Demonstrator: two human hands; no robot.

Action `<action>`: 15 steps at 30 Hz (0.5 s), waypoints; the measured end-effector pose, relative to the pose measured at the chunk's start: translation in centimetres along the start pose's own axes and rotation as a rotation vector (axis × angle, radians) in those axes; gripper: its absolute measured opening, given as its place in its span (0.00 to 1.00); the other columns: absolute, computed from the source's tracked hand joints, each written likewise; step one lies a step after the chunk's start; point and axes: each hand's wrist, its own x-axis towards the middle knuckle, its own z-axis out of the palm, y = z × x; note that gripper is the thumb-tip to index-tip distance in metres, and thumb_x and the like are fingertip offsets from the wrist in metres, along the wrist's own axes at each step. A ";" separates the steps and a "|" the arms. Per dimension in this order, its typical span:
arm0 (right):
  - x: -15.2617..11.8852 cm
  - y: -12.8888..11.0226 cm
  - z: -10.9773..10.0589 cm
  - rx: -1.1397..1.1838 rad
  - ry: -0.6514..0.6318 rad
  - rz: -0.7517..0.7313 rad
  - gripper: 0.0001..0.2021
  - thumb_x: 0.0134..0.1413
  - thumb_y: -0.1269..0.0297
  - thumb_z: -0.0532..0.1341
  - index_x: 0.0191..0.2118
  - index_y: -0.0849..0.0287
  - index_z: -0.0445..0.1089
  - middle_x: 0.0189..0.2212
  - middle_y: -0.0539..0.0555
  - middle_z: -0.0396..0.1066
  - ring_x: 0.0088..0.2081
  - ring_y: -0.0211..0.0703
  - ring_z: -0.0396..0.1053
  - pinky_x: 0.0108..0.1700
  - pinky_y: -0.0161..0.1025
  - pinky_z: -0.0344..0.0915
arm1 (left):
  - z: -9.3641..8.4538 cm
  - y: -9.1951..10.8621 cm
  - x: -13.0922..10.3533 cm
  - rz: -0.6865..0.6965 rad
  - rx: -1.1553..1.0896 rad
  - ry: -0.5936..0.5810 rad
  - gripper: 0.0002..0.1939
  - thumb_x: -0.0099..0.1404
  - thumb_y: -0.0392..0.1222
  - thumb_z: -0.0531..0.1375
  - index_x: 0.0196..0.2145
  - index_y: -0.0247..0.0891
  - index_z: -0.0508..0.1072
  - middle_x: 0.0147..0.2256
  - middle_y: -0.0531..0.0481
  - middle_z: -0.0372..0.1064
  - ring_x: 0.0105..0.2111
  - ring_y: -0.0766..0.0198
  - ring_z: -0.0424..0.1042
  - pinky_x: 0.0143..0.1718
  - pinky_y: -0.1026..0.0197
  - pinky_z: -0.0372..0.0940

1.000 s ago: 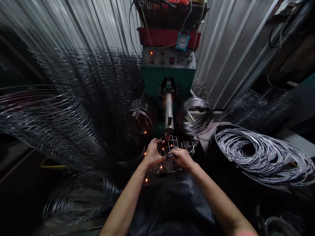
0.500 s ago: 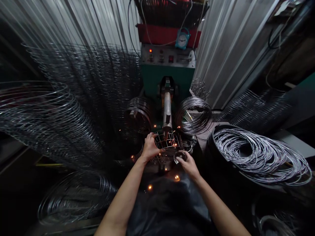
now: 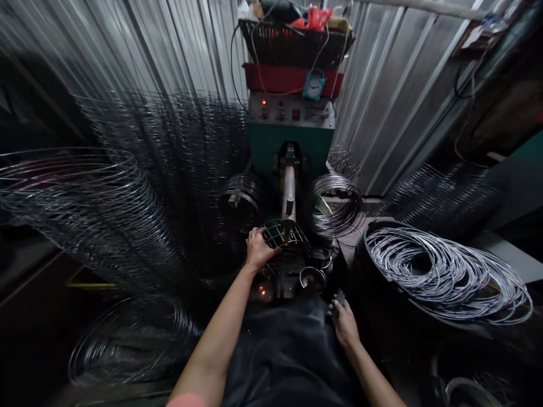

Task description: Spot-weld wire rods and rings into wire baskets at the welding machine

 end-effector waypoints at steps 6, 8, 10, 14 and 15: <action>0.2 -0.4 -0.3 0.240 0.000 0.172 0.15 0.33 0.57 0.63 0.31 0.56 0.65 0.21 0.45 0.62 0.20 0.36 0.64 0.21 0.35 0.64 | 0.0 0.2 0.5 -0.028 0.033 -0.028 0.36 0.39 0.45 0.70 0.46 0.35 0.65 0.48 0.41 0.61 0.52 0.47 0.61 0.53 0.48 0.58; -0.1 -0.8 -0.1 0.265 -0.028 0.215 0.14 0.33 0.57 0.63 0.29 0.56 0.64 0.19 0.46 0.61 0.20 0.37 0.63 0.21 0.35 0.63 | -0.2 0.4 0.7 -0.023 0.038 -0.058 0.36 0.39 0.45 0.70 0.47 0.35 0.64 0.48 0.40 0.62 0.52 0.47 0.61 0.52 0.47 0.58; -0.5 -1.5 0.0 0.211 -0.039 0.202 0.13 0.34 0.57 0.63 0.29 0.56 0.65 0.18 0.46 0.61 0.19 0.36 0.61 0.19 0.34 0.60 | -0.5 0.3 0.7 -0.018 0.047 -0.100 0.38 0.40 0.47 0.70 0.49 0.35 0.63 0.50 0.39 0.61 0.54 0.45 0.60 0.54 0.45 0.56; -1.6 -2.3 -0.6 -0.126 -0.039 -0.004 0.16 0.39 0.53 0.64 0.33 0.58 0.70 0.23 0.49 0.68 0.23 0.39 0.65 0.23 0.35 0.63 | -1.1 -2.3 -0.3 -0.056 0.013 -0.170 0.50 0.41 0.54 0.70 0.58 0.39 0.53 0.61 0.32 0.46 0.62 0.39 0.45 0.57 0.32 0.43; -1.9 -2.1 -1.0 -0.225 -0.073 -0.068 0.16 0.39 0.52 0.64 0.32 0.58 0.71 0.25 0.51 0.70 0.26 0.42 0.68 0.27 0.37 0.65 | -1.1 -3.4 -0.9 -0.079 -0.010 -0.181 0.54 0.40 0.54 0.70 0.59 0.40 0.49 0.62 0.31 0.42 0.63 0.38 0.42 0.56 0.30 0.41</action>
